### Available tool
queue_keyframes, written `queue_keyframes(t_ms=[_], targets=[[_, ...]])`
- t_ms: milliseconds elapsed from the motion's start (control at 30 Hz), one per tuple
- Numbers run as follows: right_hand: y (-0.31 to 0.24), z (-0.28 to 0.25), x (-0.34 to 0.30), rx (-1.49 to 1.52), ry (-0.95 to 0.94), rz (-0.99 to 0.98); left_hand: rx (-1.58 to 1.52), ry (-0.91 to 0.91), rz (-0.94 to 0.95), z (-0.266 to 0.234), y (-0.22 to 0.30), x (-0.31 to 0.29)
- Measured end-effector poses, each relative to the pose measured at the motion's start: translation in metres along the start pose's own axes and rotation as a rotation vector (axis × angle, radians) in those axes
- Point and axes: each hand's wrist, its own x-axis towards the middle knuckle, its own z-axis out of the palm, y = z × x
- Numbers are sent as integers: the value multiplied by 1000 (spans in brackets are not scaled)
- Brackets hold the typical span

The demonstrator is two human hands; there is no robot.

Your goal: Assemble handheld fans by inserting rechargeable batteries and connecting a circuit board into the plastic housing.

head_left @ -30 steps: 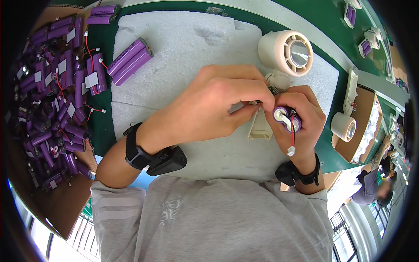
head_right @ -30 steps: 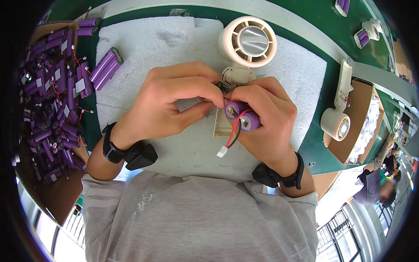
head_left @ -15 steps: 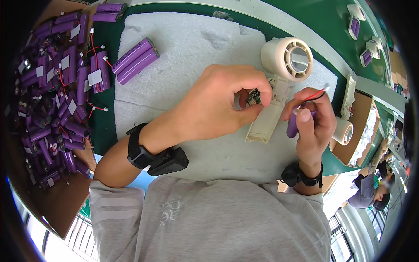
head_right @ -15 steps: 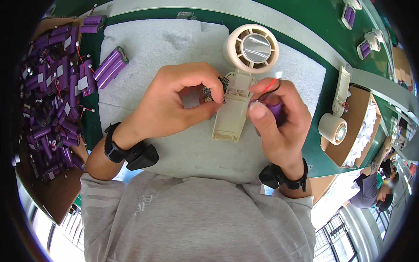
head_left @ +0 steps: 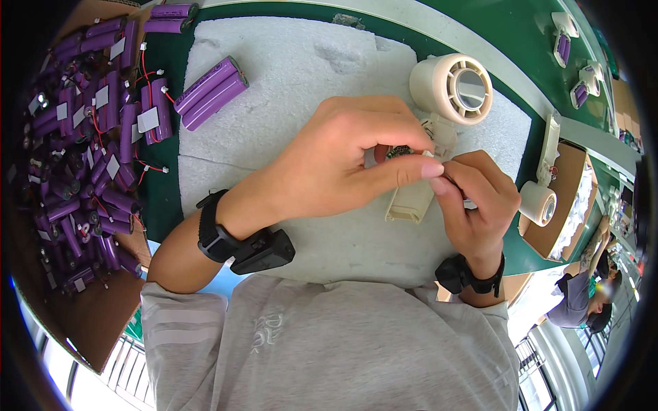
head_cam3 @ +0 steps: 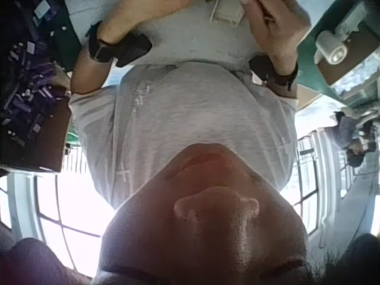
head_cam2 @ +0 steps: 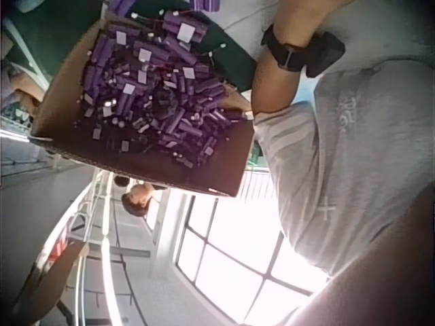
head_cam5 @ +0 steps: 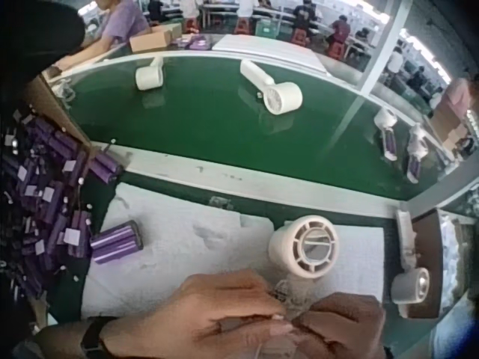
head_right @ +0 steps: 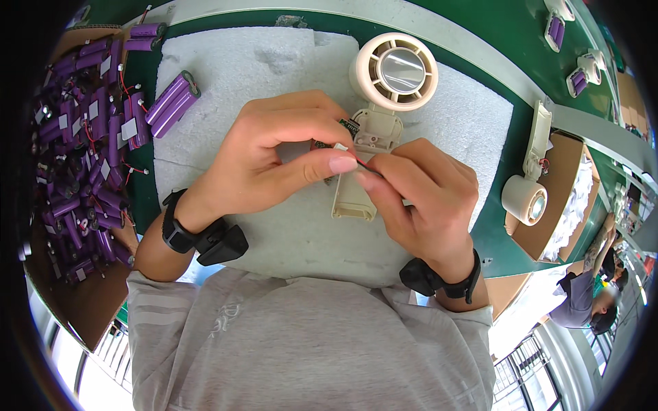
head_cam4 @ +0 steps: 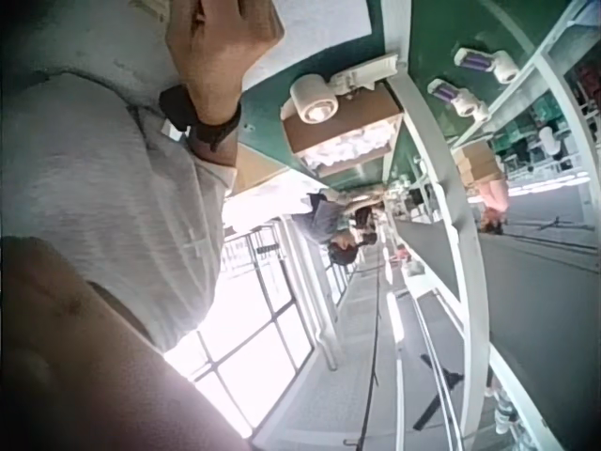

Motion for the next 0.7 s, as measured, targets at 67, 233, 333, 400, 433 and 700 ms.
queue_keyframes(t_ms=[67,233,333,400,433,700], targets=[[-1,-3,1,15,-14,19,-1,38,-25,3,0,-1],[-3,-5,-1,131,-44,161,1,26,-69,1,4,-1],[-1,-2,-2,192,-34,222,-16,38,-30,1,2,-2],[0,0,-2,228,-17,240,-7,37,-24,1,2,-2],[1,1,-3,228,-17,240,2,36,-17,2,2,-2],[3,5,-3,236,-2,220,-41,15,-98,0,-1,-2]])
